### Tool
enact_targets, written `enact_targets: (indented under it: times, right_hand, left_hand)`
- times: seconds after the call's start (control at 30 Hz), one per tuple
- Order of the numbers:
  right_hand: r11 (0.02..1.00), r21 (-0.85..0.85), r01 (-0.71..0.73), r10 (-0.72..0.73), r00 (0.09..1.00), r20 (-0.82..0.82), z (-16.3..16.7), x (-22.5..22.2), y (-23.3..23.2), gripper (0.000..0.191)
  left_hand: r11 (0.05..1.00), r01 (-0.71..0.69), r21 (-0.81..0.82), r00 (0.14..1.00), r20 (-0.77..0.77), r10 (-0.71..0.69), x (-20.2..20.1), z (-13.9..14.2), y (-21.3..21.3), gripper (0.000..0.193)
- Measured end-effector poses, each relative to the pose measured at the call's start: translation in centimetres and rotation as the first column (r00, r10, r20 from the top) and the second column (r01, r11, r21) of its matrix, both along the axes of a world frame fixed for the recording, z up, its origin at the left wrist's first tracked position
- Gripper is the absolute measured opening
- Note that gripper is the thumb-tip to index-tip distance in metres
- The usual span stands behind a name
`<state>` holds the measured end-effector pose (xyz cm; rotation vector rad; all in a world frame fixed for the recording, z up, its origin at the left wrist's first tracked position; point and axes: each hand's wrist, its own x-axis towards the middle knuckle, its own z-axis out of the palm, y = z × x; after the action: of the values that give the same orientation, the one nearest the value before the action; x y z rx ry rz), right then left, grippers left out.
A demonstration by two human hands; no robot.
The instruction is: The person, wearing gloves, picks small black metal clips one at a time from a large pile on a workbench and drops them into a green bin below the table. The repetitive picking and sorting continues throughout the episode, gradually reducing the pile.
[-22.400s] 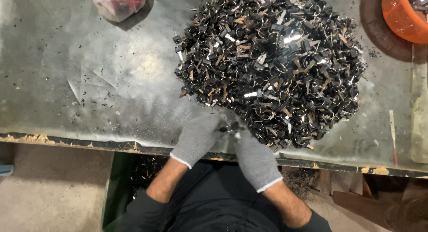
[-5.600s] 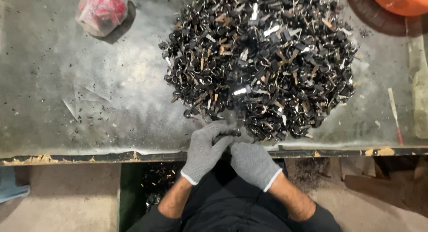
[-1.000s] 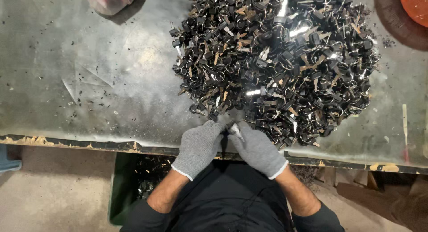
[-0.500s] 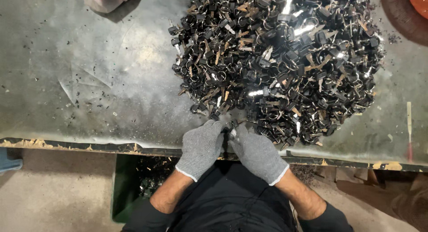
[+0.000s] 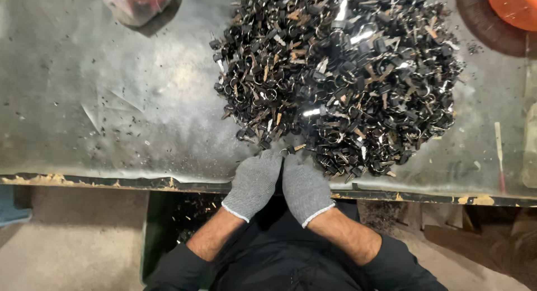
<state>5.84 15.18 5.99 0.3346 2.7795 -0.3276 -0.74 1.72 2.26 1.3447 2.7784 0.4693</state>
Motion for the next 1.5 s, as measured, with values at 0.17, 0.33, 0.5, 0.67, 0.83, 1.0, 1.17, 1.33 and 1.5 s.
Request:
enact_targets:
  times: [0.17, 0.33, 0.5, 0.67, 0.83, 1.0, 1.17, 1.33, 1.5]
  right_hand:
    - [0.99, -0.114, -0.087, 0.086, 0.996, -0.008, 0.7, 0.0, 1.2, 0.028]
    - [0.94, -0.334, -0.071, 0.028, 0.991, -0.134, 0.9, 1.1, 2.9, 0.04]
    - [0.99, -0.142, 0.002, -0.002, 1.0, 0.0, -0.2, 0.9, 1.8, 0.05]
    - [0.995, -0.019, -0.098, 0.094, 0.983, -0.158, 0.1, 0.0, 1.6, 0.028]
    - [0.982, -0.187, -0.027, 0.028, 1.0, 0.002, 1.4, -0.4, 2.3, 0.078]
    - [0.994, -0.112, -0.01, 0.012, 1.0, 0.015, 1.6, -0.7, 1.6, 0.069]
    - [0.974, 0.045, -0.223, 0.226, 0.97, -0.087, 1.0, 0.5, 1.8, 0.038]
    - [0.987, 0.079, -0.138, 0.148, 0.98, -0.132, -0.5, 1.5, 1.0, 0.035]
    - [0.983, 0.034, -0.182, 0.184, 0.983, -0.031, -0.9, 0.3, 0.6, 0.034]
  left_hand:
    - [0.967, -0.185, 0.178, 0.96, 0.242, 0.139, -0.1, 1.3, -0.1, 0.046]
    - [0.931, -0.269, 0.246, 0.919, 0.353, 0.173, -0.4, 1.5, -0.9, 0.036]
    - [0.956, -0.144, 0.254, 0.971, 0.221, 0.087, 0.0, 0.9, -0.8, 0.034]
    - [0.969, -0.107, 0.221, 0.983, 0.171, 0.07, 0.3, 1.0, -0.6, 0.017]
    - [0.93, -0.12, 0.346, 0.987, 0.146, 0.074, 0.2, 1.4, -0.6, 0.021]
    - [0.936, -0.181, 0.301, 0.977, 0.165, 0.136, 0.9, 1.8, -0.6, 0.025]
    - [0.911, -0.257, 0.322, 0.947, 0.269, 0.173, 0.6, 2.0, -0.8, 0.035]
    - [0.906, -0.17, 0.388, 0.966, 0.246, 0.076, 0.3, 1.6, -0.9, 0.032]
    - [0.932, -0.139, 0.336, 0.975, 0.213, 0.069, 0.6, 1.6, -0.5, 0.029]
